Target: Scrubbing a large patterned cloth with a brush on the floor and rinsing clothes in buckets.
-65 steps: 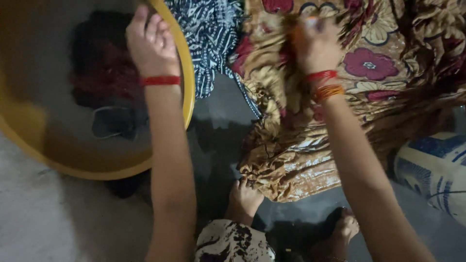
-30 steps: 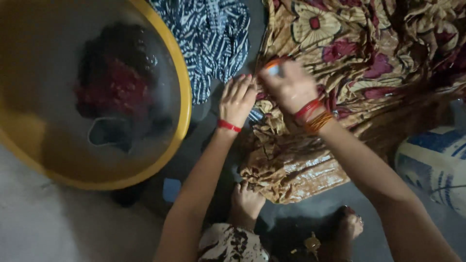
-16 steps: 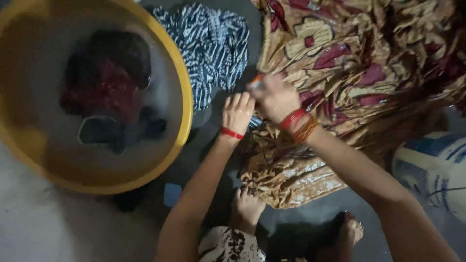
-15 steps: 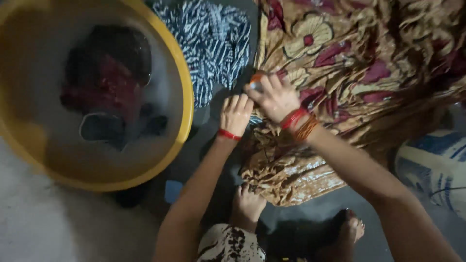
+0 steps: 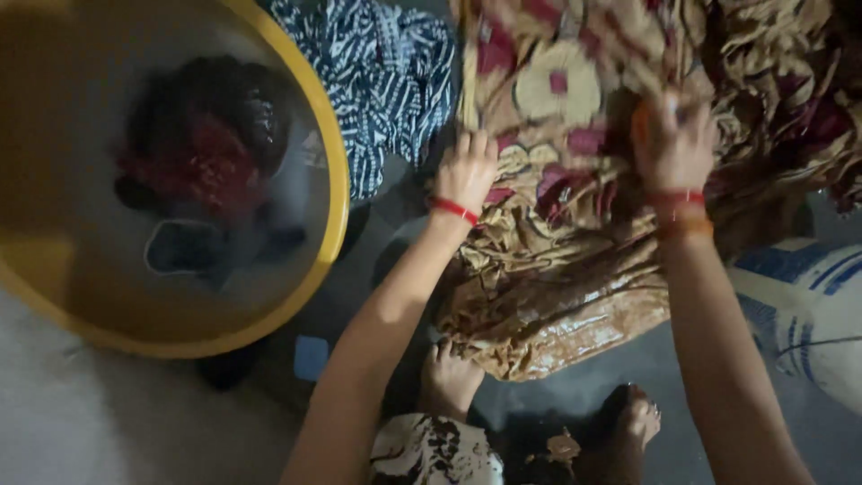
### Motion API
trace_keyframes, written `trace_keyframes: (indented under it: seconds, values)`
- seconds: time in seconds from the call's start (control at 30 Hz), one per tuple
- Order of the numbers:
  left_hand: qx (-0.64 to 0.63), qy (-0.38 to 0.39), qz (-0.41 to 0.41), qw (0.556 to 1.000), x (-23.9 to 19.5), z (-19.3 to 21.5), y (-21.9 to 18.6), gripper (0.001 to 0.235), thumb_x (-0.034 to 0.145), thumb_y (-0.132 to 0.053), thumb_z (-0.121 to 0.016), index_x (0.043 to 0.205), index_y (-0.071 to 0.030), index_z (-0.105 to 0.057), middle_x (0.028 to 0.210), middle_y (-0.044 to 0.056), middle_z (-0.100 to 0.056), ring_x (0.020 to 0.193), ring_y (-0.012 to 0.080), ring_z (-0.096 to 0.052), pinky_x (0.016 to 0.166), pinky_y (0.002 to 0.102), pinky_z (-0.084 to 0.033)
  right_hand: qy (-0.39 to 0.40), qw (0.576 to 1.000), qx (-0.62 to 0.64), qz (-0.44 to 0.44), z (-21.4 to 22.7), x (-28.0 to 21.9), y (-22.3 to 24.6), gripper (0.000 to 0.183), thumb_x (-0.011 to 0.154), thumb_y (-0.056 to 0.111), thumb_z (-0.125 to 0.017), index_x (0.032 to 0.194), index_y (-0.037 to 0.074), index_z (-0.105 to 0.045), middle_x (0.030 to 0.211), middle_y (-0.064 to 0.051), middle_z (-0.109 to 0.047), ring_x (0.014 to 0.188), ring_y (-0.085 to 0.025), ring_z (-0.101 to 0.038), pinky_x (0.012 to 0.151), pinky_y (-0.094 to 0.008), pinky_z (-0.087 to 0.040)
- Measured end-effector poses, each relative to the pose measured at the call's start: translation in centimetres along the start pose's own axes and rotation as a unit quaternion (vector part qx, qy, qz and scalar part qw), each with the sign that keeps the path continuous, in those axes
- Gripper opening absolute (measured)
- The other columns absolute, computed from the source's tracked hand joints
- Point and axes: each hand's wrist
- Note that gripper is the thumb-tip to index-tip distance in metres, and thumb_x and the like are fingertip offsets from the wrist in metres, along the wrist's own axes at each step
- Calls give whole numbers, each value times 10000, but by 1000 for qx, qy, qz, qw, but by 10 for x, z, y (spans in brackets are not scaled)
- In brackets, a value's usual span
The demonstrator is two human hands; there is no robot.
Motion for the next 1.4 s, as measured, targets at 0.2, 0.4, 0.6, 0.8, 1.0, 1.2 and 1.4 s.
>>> trace_keyframes:
  seconds: [0.2,0.4,0.6,0.8,1.0,1.2,1.4]
  values:
    - [-30,208,-28,977,-53,13,-23,173,906,-174,-622,1020,-99,-728,1099,85,-693,923,240,-691,674,394,-597,16,999,-19,-44,47,-10,34,220,1035,273,-727,1254,283,-703,1113,-138,-581,965,-359,-630,589,-448,-563]
    - [-76,56,-56,994,-76,31,1,100,836,-186,-677,918,-140,-710,968,16,-649,922,191,-664,699,355,-583,262,944,-56,192,50,28,154,224,920,144,-710,1142,170,-725,914,-105,-645,823,-247,-661,553,-353,-591]
    - [-75,25,-34,996,-89,28,9,47,824,-211,-686,846,-175,-665,924,0,-611,872,183,-651,678,359,-574,104,952,251,-141,-15,74,8,321,1103,425,-626,1296,176,-562,1137,-113,-657,911,-275,-637,731,-392,-542]
    - [-67,51,-21,996,-89,25,7,33,867,-192,-674,841,-187,-655,895,3,-628,815,185,-651,645,366,-568,45,967,-147,205,-9,74,39,385,920,227,-664,1273,73,-642,1015,-142,-608,900,-279,-595,567,-394,-541]
    - [-71,40,-47,996,-115,65,12,59,856,-192,-672,879,-144,-647,937,5,-644,885,183,-673,717,353,-585,237,896,38,375,56,44,191,435,845,96,-678,1165,390,-694,947,-56,-603,859,-236,-621,602,-322,-585]
    - [-86,94,-29,991,-116,56,14,86,848,-210,-677,873,-135,-642,995,19,-674,913,198,-692,700,348,-594,-124,970,-93,186,-14,128,82,459,1022,131,-621,1434,332,-590,1162,-116,-638,975,-237,-668,599,-283,-554]
    - [-72,253,2,965,-120,49,5,95,878,-157,-630,865,-127,-719,910,79,-737,762,256,-732,619,422,-600,113,903,247,334,55,9,191,226,925,175,-700,1127,86,-657,1013,-82,-633,940,-247,-610,762,-425,-609]
Point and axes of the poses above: each hand's wrist, its own x-axis towards the middle knuckle, its own z-axis out of the back of the hand, y = z × x
